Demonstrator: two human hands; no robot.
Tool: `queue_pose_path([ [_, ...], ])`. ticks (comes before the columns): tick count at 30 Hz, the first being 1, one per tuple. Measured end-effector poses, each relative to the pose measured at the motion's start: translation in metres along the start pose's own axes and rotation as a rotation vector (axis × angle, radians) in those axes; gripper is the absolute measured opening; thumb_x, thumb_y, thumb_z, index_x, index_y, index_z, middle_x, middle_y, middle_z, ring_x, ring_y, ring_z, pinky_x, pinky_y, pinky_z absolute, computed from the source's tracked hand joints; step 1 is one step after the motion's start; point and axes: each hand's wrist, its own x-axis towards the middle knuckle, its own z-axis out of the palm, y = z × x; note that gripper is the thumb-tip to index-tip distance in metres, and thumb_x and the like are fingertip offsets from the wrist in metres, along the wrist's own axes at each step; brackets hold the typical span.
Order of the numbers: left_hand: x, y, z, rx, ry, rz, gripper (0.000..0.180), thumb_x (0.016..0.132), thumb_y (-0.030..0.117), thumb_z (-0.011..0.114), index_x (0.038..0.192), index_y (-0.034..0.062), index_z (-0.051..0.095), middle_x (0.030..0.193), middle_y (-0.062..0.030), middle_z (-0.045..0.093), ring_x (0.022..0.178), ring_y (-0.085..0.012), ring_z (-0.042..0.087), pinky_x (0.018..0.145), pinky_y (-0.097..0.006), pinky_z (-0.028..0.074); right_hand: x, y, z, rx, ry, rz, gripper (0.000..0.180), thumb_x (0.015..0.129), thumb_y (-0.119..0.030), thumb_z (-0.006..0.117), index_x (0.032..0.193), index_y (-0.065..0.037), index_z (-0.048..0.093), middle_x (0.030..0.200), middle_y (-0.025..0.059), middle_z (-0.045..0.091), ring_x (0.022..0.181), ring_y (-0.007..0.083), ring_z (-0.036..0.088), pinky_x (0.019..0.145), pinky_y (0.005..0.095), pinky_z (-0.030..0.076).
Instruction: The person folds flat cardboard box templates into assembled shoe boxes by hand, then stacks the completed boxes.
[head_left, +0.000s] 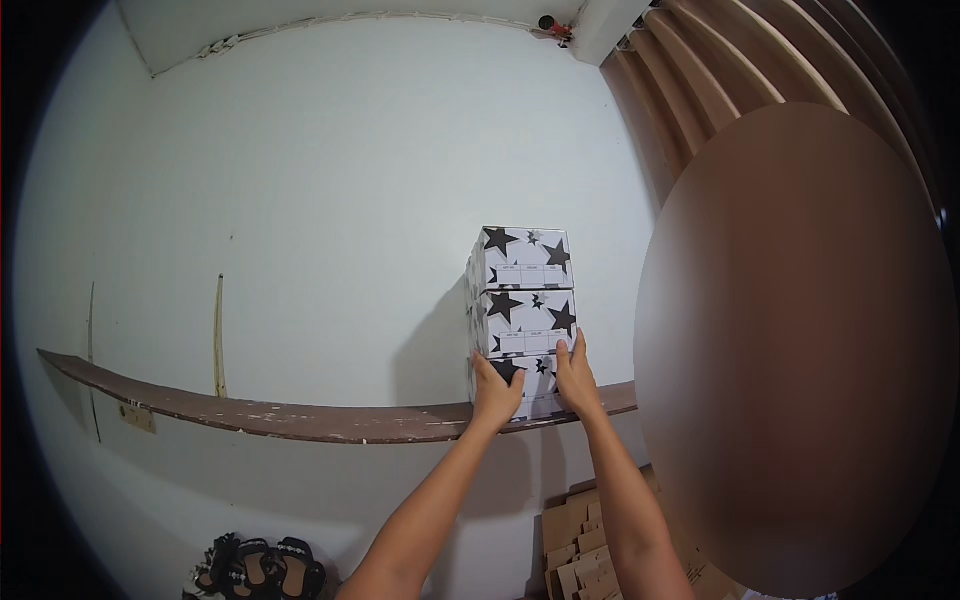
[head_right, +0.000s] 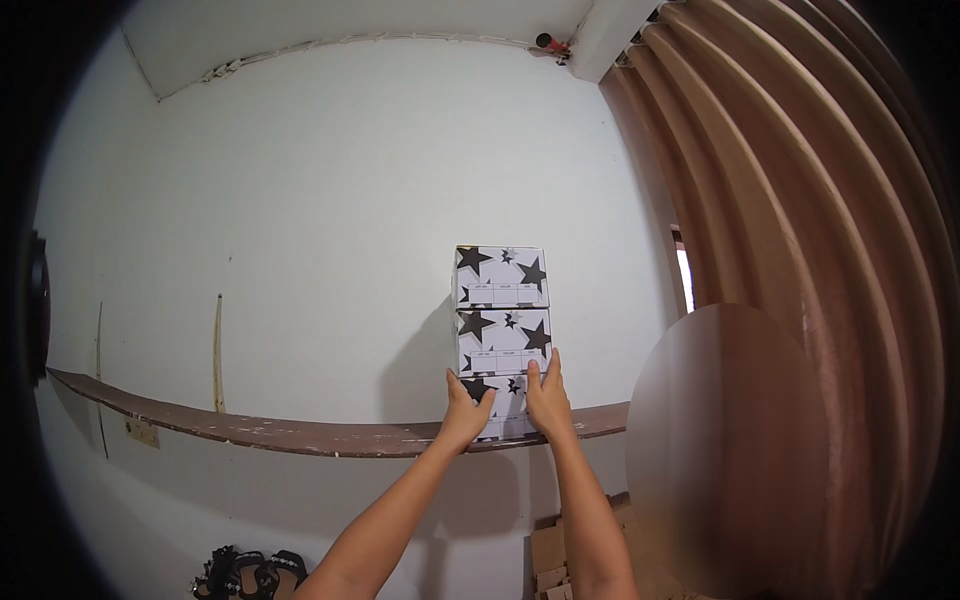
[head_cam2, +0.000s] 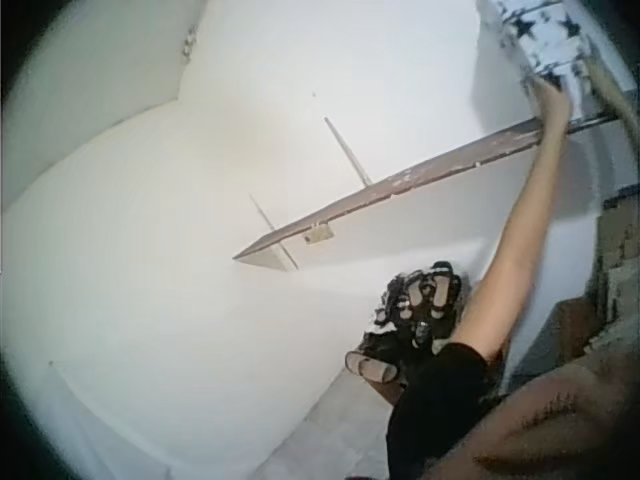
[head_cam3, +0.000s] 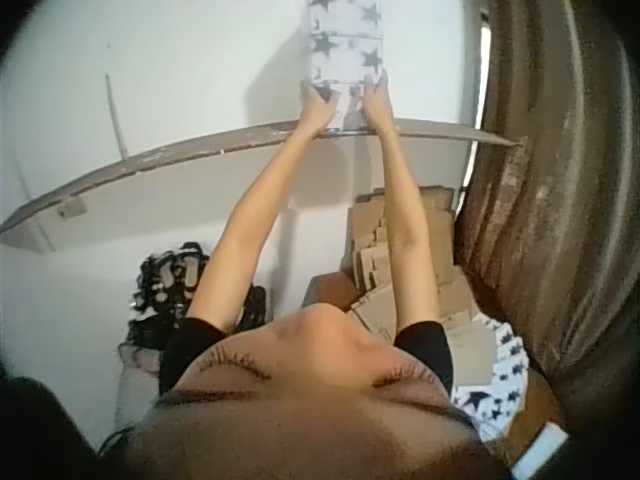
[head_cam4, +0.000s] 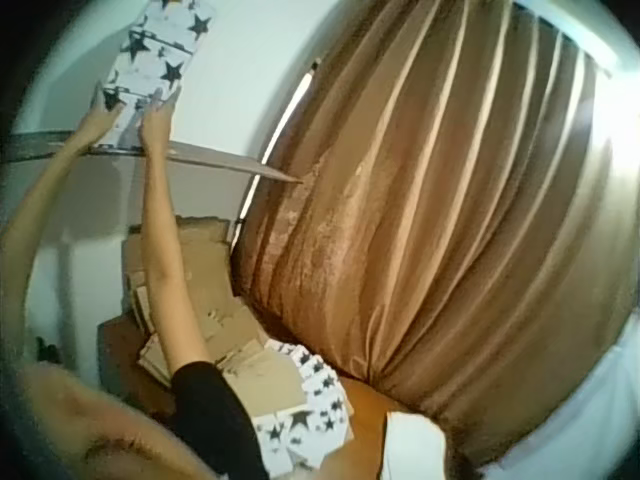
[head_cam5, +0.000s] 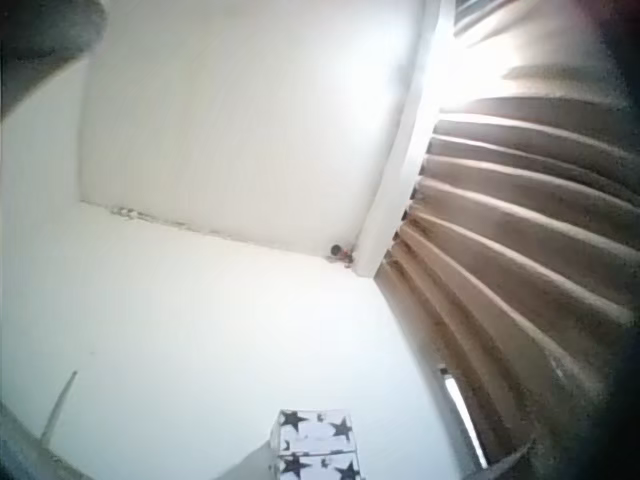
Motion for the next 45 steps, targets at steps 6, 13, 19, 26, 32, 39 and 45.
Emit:
queue_pose_path([
  [6, -0.008, 0.007, -0.001, 0.058, 0.085, 0.216, 0.088, 0.081, 0.030, 0.060, 0.135, -0.0146, 0.006, 0.141, -0.0359, 0.012, 0.134, -0.0434, 0.014, 0.111, -0.043, 0.015, 0.003, 0.014, 0.004, -0.006, 0.010, -0.089, 0.077, 0.092, -0.049, 0.036, 0.141, 0.003, 0.009, 0.145, 0.0273, 0.015, 0.134, 0.0394, 0.021, 0.107, 0.0421, 0.023],
  [13, -0.044, 0.033, -0.016, 0.379, 0.072, 0.182, 0.085, 0.083, 0.035, 0.057, 0.135, -0.0148, 0.013, 0.141, -0.0334, 0.016, 0.131, -0.0428, 0.022, 0.108, -0.044, 0.020, -0.040, -0.004, -0.012, -0.604, -0.157, -0.151, 0.066, 0.092, -0.045, 0.038, 0.143, -0.008, 0.018, 0.150, 0.0128, 0.015, 0.138, 0.0314, 0.014, 0.105, 0.0574, 0.019],
  [19, -0.103, 0.043, -0.010, 0.614, 0.140, 0.473, 0.053, 0.083, 0.028, 0.052, 0.122, -0.0068, 0.048, 0.134, -0.0194, 0.042, 0.130, -0.0295, 0.032, 0.108, -0.045, 0.021, -0.093, -0.003, -0.054, -0.652, -0.078, -0.306, 0.038, 0.090, -0.028, 0.045, 0.121, -0.007, 0.053, 0.129, 0.0147, 0.048, 0.121, 0.0323, 0.044, 0.097, 0.0455, 0.036],
  [26, -0.270, 0.034, 0.008, 0.283, -0.141, 0.493, 0.033, 0.081, 0.022, 0.056, 0.101, -0.0035, 0.062, 0.106, -0.0142, 0.061, 0.108, -0.0254, 0.052, 0.097, -0.041, 0.035, -0.274, -0.007, -0.117, -0.670, -0.035, -0.100, 0.019, 0.078, -0.004, 0.053, 0.092, -0.006, 0.066, 0.083, 0.0110, 0.065, 0.079, 0.0285, 0.062, 0.071, 0.0380, 0.048],
  [32, -0.432, 0.022, 0.047, 0.044, -0.570, 0.455, 0.027, 0.079, 0.021, 0.056, 0.094, 0.0001, 0.064, 0.104, -0.0137, 0.061, 0.101, -0.0267, 0.055, 0.088, -0.041, 0.039, -0.453, 0.024, -0.181, -0.950, 0.013, 0.186, 0.019, 0.071, -0.004, 0.056, 0.086, -0.008, 0.067, 0.075, 0.0101, 0.063, 0.070, 0.0283, 0.061, 0.066, 0.0388, 0.047],
  [39, -0.589, 0.046, 0.049, -0.232, -0.938, 0.494, 0.031, 0.078, 0.021, 0.057, 0.101, 0.0006, 0.062, 0.110, -0.0151, 0.058, 0.104, -0.0287, 0.053, 0.089, -0.041, 0.039, -0.595, -0.021, -0.236, -1.086, 0.108, 0.530, 0.017, 0.070, -0.005, 0.057, 0.083, -0.006, 0.068, 0.075, 0.0123, 0.064, 0.067, 0.0309, 0.061, 0.063, 0.0395, 0.049],
  [45, -0.667, 0.095, 0.036, -0.296, -1.064, 0.493, 0.038, 0.077, 0.023, 0.060, 0.108, 0.0008, 0.058, 0.116, -0.0168, 0.054, 0.108, -0.0312, 0.050, 0.090, -0.042, 0.039, -0.679, -0.066, -0.292, -1.122, 0.228, 0.765, 0.020, 0.075, -0.002, 0.052, 0.087, -0.005, 0.068, 0.082, 0.0151, 0.063, 0.078, 0.0322, 0.059, 0.069, 0.0404, 0.048],
])
